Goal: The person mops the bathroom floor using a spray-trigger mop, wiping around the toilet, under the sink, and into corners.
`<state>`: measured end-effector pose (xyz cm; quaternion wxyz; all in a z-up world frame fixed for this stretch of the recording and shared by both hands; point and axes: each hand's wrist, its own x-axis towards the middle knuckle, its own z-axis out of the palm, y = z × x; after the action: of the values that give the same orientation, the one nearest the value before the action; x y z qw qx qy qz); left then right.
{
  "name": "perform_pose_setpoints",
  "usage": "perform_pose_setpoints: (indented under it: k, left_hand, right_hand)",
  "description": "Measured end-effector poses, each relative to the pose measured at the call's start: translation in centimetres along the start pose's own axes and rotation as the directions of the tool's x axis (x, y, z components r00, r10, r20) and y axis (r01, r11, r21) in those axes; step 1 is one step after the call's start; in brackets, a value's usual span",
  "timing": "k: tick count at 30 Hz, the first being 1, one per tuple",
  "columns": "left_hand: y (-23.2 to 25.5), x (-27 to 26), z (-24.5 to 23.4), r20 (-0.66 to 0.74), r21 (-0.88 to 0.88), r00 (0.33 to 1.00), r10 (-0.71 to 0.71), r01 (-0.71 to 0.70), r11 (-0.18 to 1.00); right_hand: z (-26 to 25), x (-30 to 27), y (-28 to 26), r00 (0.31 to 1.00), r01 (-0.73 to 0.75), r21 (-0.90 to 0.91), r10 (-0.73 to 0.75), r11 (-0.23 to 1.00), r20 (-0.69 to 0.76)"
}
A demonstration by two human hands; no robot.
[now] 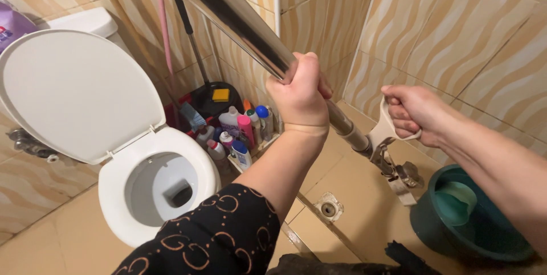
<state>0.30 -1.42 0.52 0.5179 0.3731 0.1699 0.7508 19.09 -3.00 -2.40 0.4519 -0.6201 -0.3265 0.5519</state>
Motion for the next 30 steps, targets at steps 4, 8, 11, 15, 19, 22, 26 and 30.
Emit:
perform_pose_setpoints:
  k: [4,8,11,15,19,22,26,30]
  left_hand:
    - [0.3,-0.2,0.0,0.012,-0.007,1.000,0.009,-0.009,1.000]
    - [0.7,-0.5,-0.3,0.020,0.001,1.000,0.010,-0.010,1.000]
    - [0.7,-0.3,-0.5,-0.010,-0.013,1.000,-0.029,0.029,0.999]
    - [0.5,0.2,-1.4,-0.012,-0.021,1.000,0.001,-0.002,1.000]
    - [0.4,0.5,-2.3,-0.021,-0.042,0.999,-0.039,0.038,0.998]
    - [0.4,0.5,-2.6,-0.031,-0.062,0.998,-0.056,0.054,0.997]
    - [0.5,0.5,-2.5,-0.032,-0.063,0.998,-0.050,0.048,0.997]
    - [0.3,0.3,-2.4,-0.022,-0.073,0.999,-0.039,0.037,0.997]
  right_hand:
    - [0.0,0.0,0.1,1.000,0.005,0.003,-0.005,1.000,0.008]
    - [0.2,0.1,0.5,1.000,-0.005,-0.004,0.005,1.000,0.001]
    - [0.4,0.4,0.9,1.000,-0.011,0.031,0.010,0.999,0.026]
    - [0.9,0.8,1.3,0.999,-0.019,0.027,0.018,0.999,0.033]
    - [1.5,0.8,1.7,0.999,-0.034,0.031,0.033,0.999,0.023]
    - [1.4,0.9,1.6,0.998,-0.043,0.041,0.041,0.998,0.038]
    - [1.4,0.9,1.6,0.998,-0.055,0.050,0.053,0.997,0.040]
    - [1.3,0.8,1.6,0.998,-0.044,0.045,0.043,0.998,0.039]
